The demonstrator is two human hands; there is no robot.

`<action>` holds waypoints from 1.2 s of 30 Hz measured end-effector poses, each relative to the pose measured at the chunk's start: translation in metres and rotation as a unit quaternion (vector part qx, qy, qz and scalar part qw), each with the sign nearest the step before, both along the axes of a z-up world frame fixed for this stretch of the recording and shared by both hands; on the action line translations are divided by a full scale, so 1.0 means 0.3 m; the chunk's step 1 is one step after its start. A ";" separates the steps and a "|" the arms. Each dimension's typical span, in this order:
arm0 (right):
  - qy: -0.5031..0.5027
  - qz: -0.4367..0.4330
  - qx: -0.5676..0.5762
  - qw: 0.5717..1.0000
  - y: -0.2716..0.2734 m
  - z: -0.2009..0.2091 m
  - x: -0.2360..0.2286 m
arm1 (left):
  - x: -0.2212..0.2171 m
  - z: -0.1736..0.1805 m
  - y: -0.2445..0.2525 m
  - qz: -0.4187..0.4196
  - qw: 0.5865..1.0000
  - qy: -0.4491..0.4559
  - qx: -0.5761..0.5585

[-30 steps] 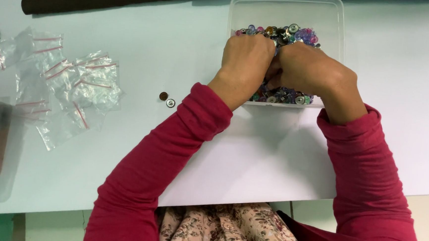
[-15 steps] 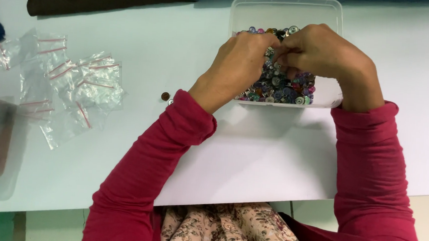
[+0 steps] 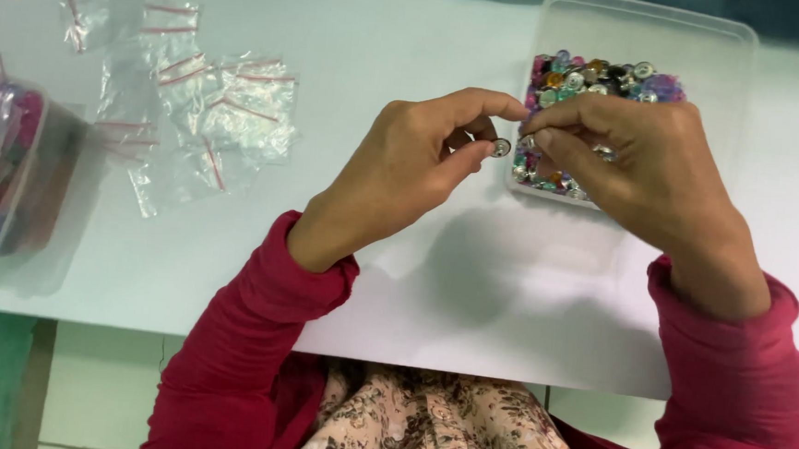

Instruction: Sorting various buttons and beads from a container into small plastic bags.

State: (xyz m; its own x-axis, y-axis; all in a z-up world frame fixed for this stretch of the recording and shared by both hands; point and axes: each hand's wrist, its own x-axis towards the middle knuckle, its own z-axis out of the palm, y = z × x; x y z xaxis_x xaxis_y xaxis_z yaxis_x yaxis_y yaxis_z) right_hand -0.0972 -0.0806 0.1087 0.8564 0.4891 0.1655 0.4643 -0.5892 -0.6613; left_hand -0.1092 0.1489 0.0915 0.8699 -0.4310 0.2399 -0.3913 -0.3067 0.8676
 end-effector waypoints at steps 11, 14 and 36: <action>0.067 0.031 0.061 0.995 0.282 -0.288 -0.060 | -0.083 -0.220 0.254 0.158 0.981 0.084 0.075; 0.070 0.010 0.083 0.994 0.306 -0.383 -0.005 | -0.074 -0.245 0.243 0.183 0.976 0.059 0.103; 0.061 -0.063 -0.253 0.963 -0.218 0.016 0.074 | 0.121 -0.172 -0.277 -0.049 0.960 -0.181 0.209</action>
